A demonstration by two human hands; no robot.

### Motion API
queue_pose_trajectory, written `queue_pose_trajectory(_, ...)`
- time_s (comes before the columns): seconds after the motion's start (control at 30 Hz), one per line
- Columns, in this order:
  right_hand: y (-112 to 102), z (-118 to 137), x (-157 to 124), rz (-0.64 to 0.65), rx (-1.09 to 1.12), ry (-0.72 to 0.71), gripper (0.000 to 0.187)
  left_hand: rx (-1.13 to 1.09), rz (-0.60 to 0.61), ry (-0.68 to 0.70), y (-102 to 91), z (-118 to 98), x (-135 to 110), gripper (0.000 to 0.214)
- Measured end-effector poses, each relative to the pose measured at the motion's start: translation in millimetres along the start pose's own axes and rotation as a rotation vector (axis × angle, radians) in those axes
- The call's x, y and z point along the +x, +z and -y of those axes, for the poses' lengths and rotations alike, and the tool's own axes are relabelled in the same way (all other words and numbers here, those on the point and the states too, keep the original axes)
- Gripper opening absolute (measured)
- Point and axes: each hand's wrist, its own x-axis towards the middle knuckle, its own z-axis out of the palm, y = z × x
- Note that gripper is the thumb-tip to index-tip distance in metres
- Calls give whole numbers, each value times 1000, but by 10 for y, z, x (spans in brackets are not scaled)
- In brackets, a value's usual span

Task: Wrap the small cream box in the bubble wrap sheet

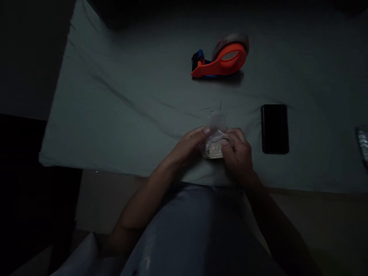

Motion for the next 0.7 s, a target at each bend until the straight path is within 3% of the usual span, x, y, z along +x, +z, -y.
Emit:
queue_pose_trajectory(0.1,27,8,-22,-10,-33,2,20,-15,13,-8,44,14,-88,43)
queue_pose_trajectory(0.2,10,-10,-83,43,-24,-155,37,-90,-99,-52,50,44,-131,33)
queue_pose_trajectory(0.3,-42,-26,-137,125,3,-243,51,-194,-102,-84,39,94,-171,31)
queue_pose_trajectory(0.53,-59,77,-137,142,154,-7,27,-354,50,-123,29,216,-270,55)
queue_pose_trajectory(0.7,23,101,-171,-9,132,158,23,-227,-1,-93,30,255,-309,54)
